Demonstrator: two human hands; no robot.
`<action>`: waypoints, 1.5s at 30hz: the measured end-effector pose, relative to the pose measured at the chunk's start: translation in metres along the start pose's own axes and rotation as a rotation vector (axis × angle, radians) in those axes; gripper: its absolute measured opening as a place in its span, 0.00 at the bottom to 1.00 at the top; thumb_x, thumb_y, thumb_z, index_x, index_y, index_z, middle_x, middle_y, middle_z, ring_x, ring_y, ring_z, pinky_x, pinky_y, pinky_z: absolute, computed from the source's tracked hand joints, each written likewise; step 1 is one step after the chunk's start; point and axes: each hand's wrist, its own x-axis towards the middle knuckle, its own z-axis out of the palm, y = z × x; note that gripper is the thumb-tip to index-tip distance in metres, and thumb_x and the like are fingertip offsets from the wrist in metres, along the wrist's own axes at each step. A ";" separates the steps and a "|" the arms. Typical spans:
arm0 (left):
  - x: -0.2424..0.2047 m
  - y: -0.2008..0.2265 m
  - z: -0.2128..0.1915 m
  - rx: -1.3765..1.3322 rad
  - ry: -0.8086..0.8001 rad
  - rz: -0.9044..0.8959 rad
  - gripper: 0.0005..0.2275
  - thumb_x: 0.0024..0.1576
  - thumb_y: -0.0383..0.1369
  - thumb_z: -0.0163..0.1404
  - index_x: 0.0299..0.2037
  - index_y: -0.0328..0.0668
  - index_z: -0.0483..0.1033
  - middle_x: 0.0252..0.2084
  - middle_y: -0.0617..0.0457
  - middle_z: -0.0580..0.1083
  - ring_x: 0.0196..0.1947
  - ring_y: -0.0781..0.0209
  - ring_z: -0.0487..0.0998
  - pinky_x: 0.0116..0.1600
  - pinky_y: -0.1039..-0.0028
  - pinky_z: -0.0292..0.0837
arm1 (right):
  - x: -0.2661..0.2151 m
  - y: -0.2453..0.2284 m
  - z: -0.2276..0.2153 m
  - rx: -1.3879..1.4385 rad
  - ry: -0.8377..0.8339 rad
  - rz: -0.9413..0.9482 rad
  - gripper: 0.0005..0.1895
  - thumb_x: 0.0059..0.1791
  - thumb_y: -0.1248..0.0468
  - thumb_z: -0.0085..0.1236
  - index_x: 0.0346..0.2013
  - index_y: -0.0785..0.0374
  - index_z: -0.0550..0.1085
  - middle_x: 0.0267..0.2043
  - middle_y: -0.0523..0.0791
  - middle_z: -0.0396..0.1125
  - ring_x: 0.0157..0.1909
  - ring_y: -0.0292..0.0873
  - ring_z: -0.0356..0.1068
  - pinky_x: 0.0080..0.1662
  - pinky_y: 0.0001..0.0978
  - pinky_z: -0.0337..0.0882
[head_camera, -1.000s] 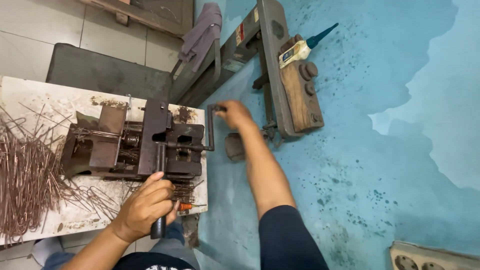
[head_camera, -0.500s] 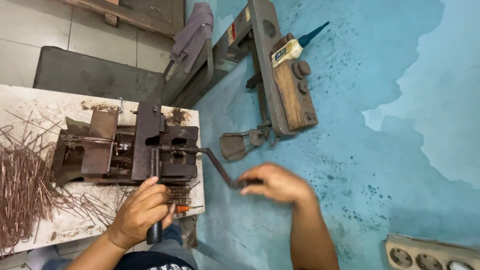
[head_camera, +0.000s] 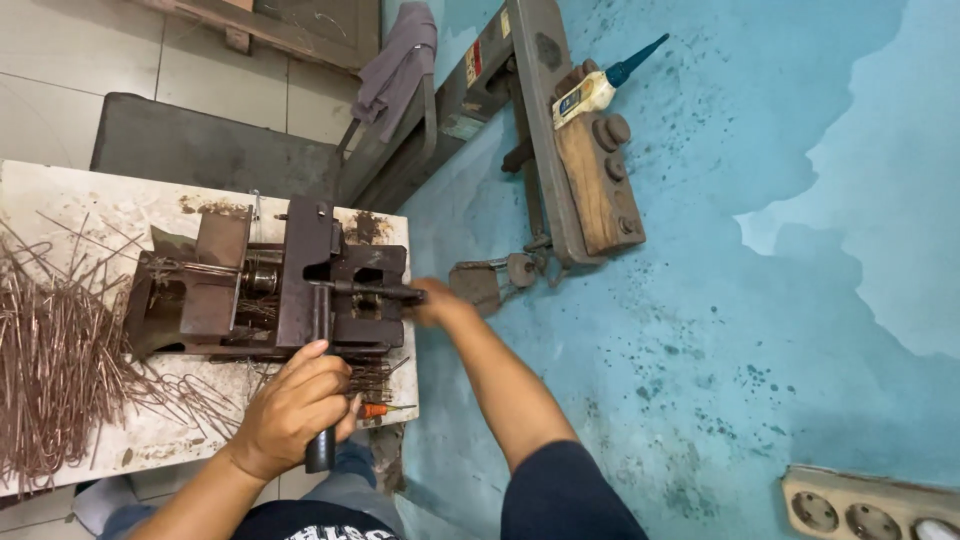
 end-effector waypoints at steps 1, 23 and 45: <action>0.000 -0.001 -0.001 0.000 0.000 0.003 0.12 0.56 0.27 0.53 0.20 0.42 0.68 0.29 0.51 0.72 0.39 0.55 0.77 0.63 0.53 0.66 | -0.027 -0.003 0.010 0.000 0.003 0.000 0.08 0.45 0.55 0.65 0.35 0.53 0.78 0.36 0.48 0.73 0.37 0.47 0.74 0.38 0.38 0.70; 0.002 0.000 -0.003 -0.016 0.000 0.017 0.11 0.55 0.27 0.54 0.20 0.40 0.69 0.28 0.50 0.70 0.36 0.56 0.75 0.63 0.54 0.67 | -0.262 -0.012 -0.135 0.051 0.670 -0.536 0.18 0.51 0.55 0.57 0.50 0.65 0.75 0.47 0.50 0.73 0.48 0.52 0.73 0.49 0.42 0.71; 0.112 0.002 -0.035 -0.038 0.053 0.001 0.16 0.57 0.28 0.49 0.17 0.41 0.60 0.18 0.52 0.60 0.21 0.54 0.65 0.53 0.64 0.75 | -0.307 -0.015 -0.057 0.343 0.449 -0.325 0.13 0.50 0.56 0.59 0.47 0.55 0.79 0.37 0.44 0.70 0.42 0.45 0.69 0.42 0.36 0.67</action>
